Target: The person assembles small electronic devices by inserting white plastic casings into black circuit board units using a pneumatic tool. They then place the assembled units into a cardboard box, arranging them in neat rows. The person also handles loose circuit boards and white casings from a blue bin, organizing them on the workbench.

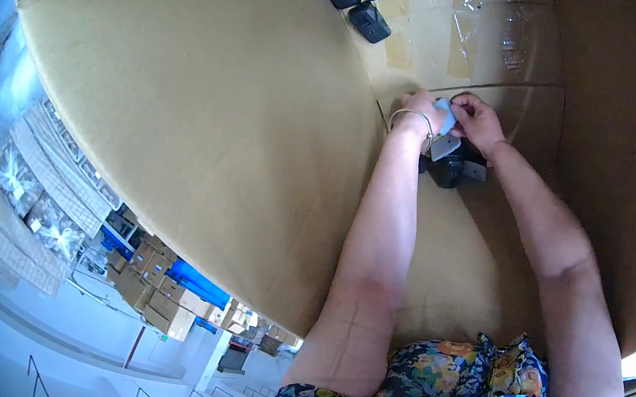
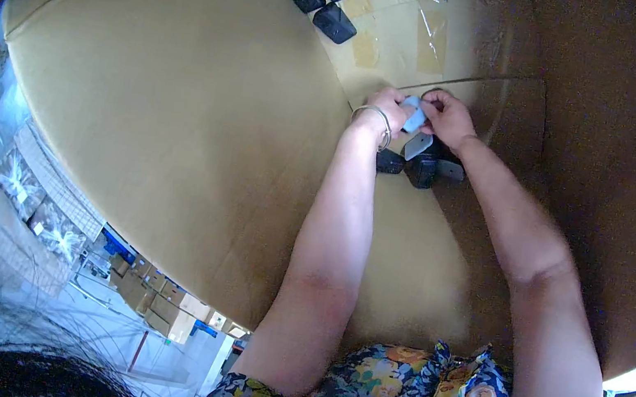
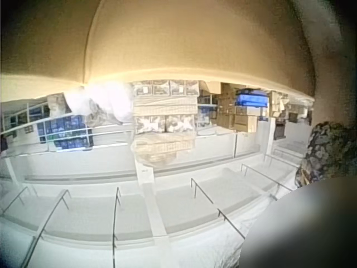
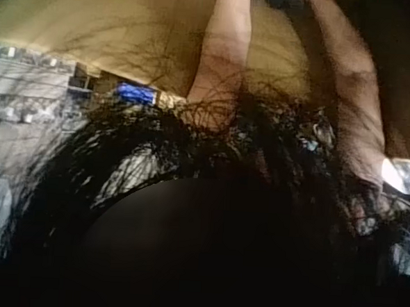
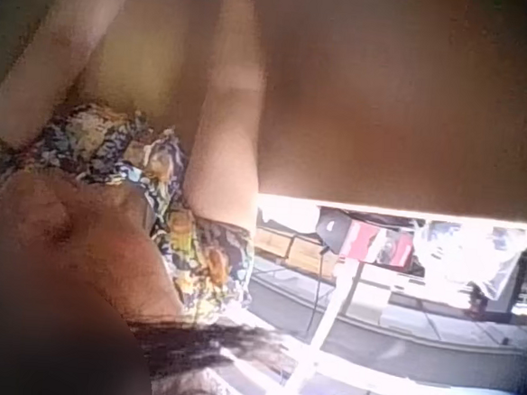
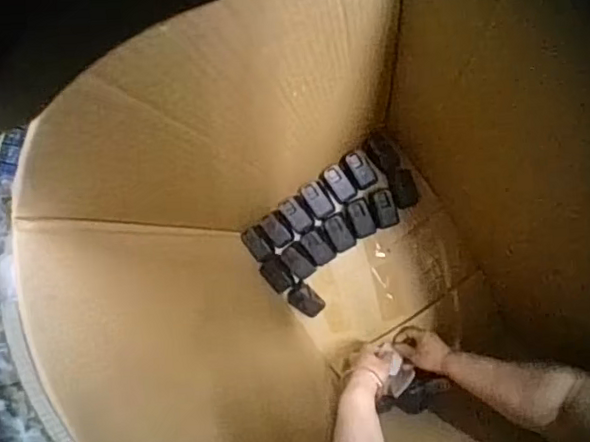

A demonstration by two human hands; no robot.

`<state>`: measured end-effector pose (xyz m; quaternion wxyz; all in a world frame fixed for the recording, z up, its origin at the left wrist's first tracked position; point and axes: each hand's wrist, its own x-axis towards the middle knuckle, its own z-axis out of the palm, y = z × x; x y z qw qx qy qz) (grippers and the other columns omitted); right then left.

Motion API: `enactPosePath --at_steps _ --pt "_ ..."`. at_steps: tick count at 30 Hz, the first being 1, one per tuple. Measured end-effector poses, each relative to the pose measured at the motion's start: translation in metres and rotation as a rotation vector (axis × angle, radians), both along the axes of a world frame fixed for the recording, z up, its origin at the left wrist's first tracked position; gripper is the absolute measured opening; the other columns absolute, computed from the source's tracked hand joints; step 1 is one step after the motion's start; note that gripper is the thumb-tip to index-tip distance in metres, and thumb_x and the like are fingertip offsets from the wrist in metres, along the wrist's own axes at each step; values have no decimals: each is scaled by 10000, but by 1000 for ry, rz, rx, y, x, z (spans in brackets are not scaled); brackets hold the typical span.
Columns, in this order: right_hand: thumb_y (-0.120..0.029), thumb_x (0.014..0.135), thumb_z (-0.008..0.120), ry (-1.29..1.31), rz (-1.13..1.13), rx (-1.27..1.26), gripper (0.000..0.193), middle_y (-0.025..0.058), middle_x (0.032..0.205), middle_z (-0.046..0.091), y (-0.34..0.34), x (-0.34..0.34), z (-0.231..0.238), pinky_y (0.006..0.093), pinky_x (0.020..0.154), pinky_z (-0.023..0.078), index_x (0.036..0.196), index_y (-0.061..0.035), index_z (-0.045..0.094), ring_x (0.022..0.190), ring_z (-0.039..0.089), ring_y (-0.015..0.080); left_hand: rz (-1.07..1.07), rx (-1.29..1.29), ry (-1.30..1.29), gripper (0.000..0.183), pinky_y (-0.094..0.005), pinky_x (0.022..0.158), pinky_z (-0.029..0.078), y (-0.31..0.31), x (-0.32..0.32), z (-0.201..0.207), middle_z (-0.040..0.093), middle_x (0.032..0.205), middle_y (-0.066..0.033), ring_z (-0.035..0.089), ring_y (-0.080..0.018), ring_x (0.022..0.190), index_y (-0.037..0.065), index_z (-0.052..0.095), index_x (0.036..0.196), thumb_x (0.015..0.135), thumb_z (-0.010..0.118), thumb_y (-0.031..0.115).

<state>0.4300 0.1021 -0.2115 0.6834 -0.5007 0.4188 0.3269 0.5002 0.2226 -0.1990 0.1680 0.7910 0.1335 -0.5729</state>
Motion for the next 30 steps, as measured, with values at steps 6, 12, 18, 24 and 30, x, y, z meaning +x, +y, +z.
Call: enactPosePath --at_steps 6,12,18,24,30 --pt "-109 851 559 90 -286 103 177 40 933 580 12 16 17 217 636 510 1020 -58 550 789 576 125 854 -278 175 237 -368 674 505 0 7 18 601 890 -56 590 -181 759 105 548 1027 883 483 281" --pt "-76 840 557 -148 -335 53 382 61 1003 563 14 40 13 255 747 475 1213 -104 477 871 542 140 1117 -508 213 360 -404 714 486 0 38 33 571 1029 -51 582 -192 811 135 466 1209 857 525 187" --pt "-80 805 552 -549 135 -566 327 163 1009 538 1 35 6 337 800 451 1128 -52 509 900 555 287 795 -589 -796 616 -307 791 448 -17 38 -1 503 1008 -110 529 -207 896 99 426 1252 690 623 -57" --pt "-88 792 553 -585 400 -668 186 174 994 510 -3 2 18 385 812 441 966 -30 518 932 523 353 102 85 -1328 640 -418 826 377 -30 68 -14 440 954 -166 464 -346 903 119 452 1186 607 725 123" --pt "-182 764 612 -643 768 -586 319 165 1072 478 -6 -26 50 385 865 407 1039 -65 499 990 494 329 177 266 -1176 633 -418 825 378 -18 84 -13 487 962 -151 481 -331 943 129 455 1134 585 761 204"
